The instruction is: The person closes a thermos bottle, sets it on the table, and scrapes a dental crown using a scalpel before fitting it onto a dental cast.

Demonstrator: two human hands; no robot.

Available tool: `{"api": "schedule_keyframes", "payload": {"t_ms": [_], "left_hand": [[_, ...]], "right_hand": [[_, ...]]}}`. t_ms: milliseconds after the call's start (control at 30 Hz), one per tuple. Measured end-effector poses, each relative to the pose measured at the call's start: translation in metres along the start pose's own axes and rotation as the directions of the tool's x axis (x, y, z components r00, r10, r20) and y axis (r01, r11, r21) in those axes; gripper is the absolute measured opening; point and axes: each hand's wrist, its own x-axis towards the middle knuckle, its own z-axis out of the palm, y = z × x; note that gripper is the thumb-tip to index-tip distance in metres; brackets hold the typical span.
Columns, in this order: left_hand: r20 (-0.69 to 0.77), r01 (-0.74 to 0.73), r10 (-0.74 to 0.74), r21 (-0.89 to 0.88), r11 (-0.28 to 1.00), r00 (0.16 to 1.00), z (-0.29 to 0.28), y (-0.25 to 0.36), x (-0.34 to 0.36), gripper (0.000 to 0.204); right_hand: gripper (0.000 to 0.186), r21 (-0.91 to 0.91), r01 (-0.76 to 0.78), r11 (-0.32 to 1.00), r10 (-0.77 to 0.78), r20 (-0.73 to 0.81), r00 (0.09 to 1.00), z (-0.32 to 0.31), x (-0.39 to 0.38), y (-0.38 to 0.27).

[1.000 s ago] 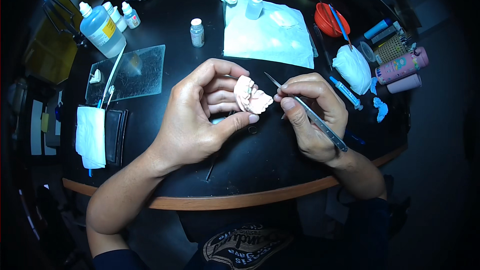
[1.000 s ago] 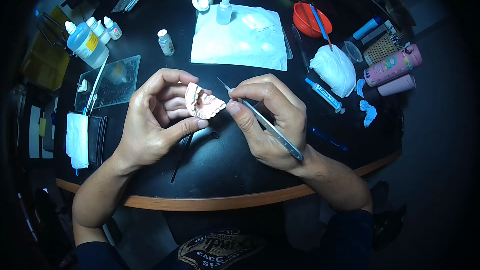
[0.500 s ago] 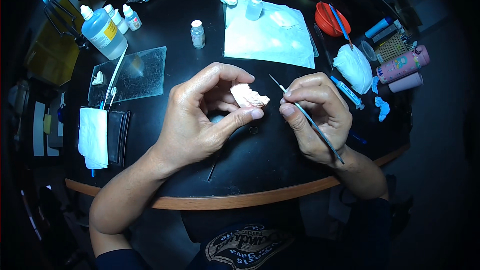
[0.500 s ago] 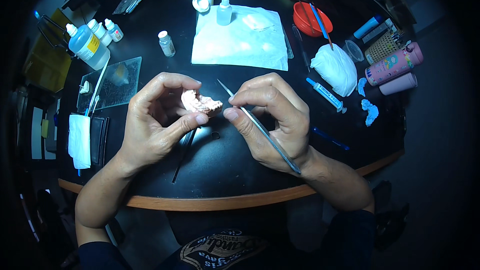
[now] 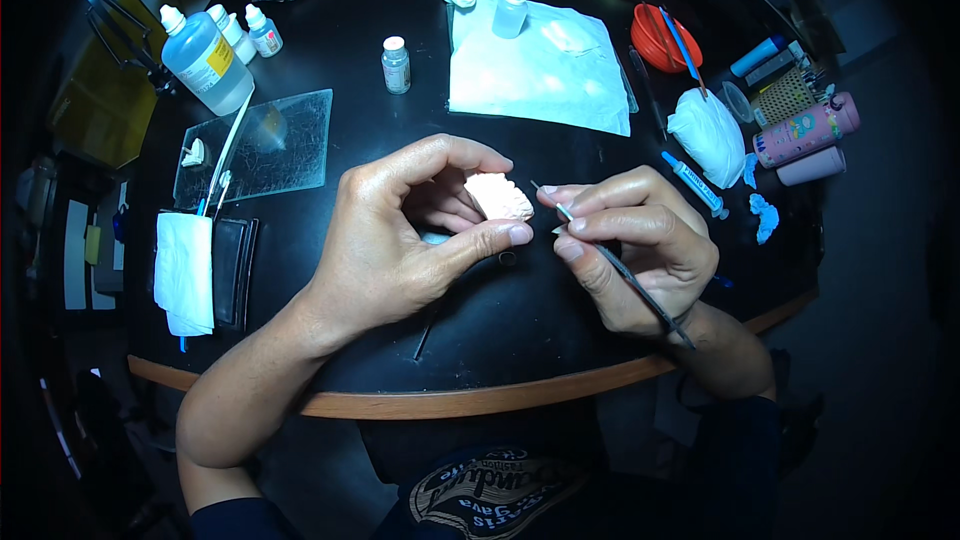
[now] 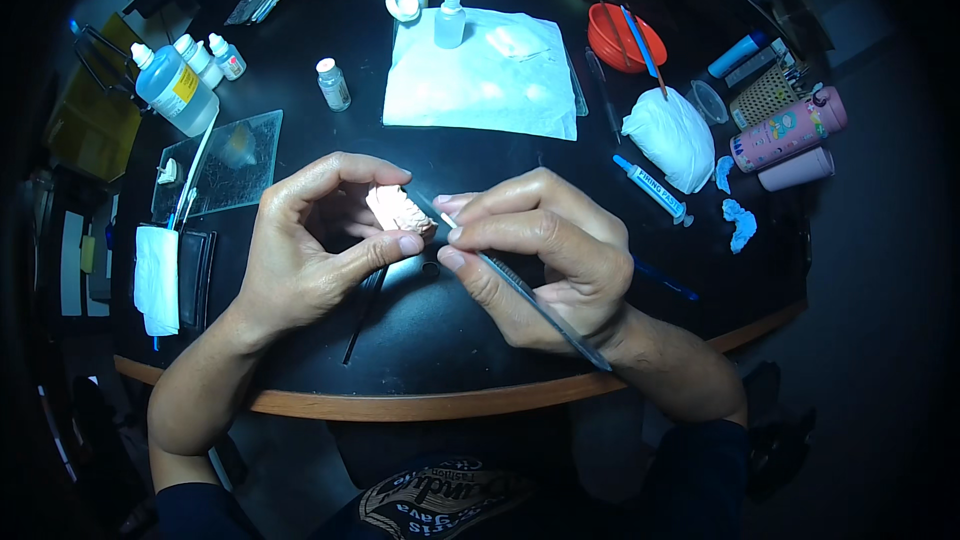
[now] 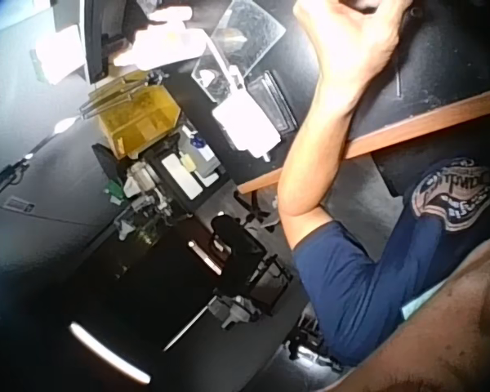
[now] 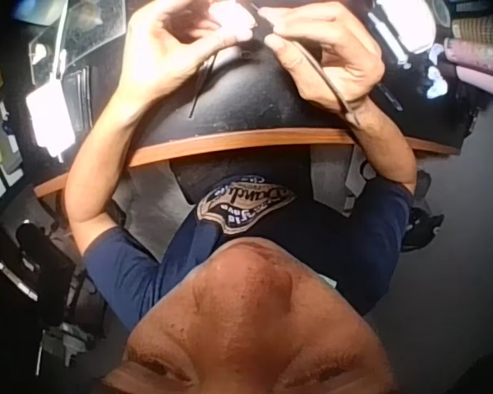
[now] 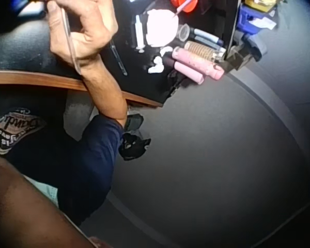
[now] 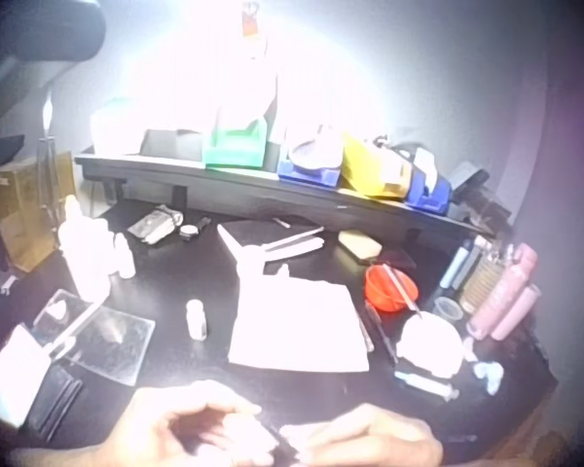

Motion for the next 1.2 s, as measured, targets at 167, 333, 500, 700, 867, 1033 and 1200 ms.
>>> {"api": "schedule_keyframes", "payload": {"t_ms": [167, 333, 500, 700, 867, 1033, 1200], "left_hand": [[0.008, 0.054, -0.053, -0.097, 0.994, 0.999, 0.0023, 0.0038, -0.0010, 0.041], [0.038, 0.039, -0.037, -0.080, 0.996, 0.999, 0.0011, -0.0002, -0.0024, 0.043], [0.051, 0.057, -0.053, -0.093, 0.994, 0.997, 0.0022, 0.0012, -0.0032, 0.043], [0.058, 0.066, -0.060, -0.113, 0.991, 0.997, 0.0025, 0.0033, -0.0028, 0.044], [0.060, 0.052, -0.046, -0.101, 0.993, 0.997, 0.0030, 0.0031, -0.0026, 0.043], [0.041, -0.023, 0.025, -0.047, 0.999, 0.999, 0.0036, -0.0003, -0.0025, 0.046], [0.021, -0.085, 0.085, 0.001, 0.996, 0.996, 0.0034, 0.0022, 0.0001, 0.055]], "right_hand": [[0.016, 0.059, 0.002, 0.998, -0.004, 0.035, 0.999, -0.0008, 0.0035, -0.0051], [0.016, 0.081, -0.003, 0.997, -0.004, 0.084, 0.996, -0.0025, 0.0024, -0.0061], [0.010, 0.166, -0.057, 0.985, 0.060, -0.016, 0.998, 0.0019, -0.0017, -0.0033], [0.010, 0.124, -0.034, 0.992, 0.031, 0.020, 0.999, -0.0005, 0.0010, -0.0049], [0.010, 0.141, -0.039, 0.989, 0.037, 0.013, 0.999, 0.0005, 0.0001, -0.0049], [0.010, 0.132, -0.037, 0.990, 0.034, 0.024, 0.999, 0.0000, 0.0007, -0.0054], [0.012, 0.078, -0.006, 0.997, 0.004, 0.017, 1.000, -0.0011, 0.0017, -0.0050]]}}
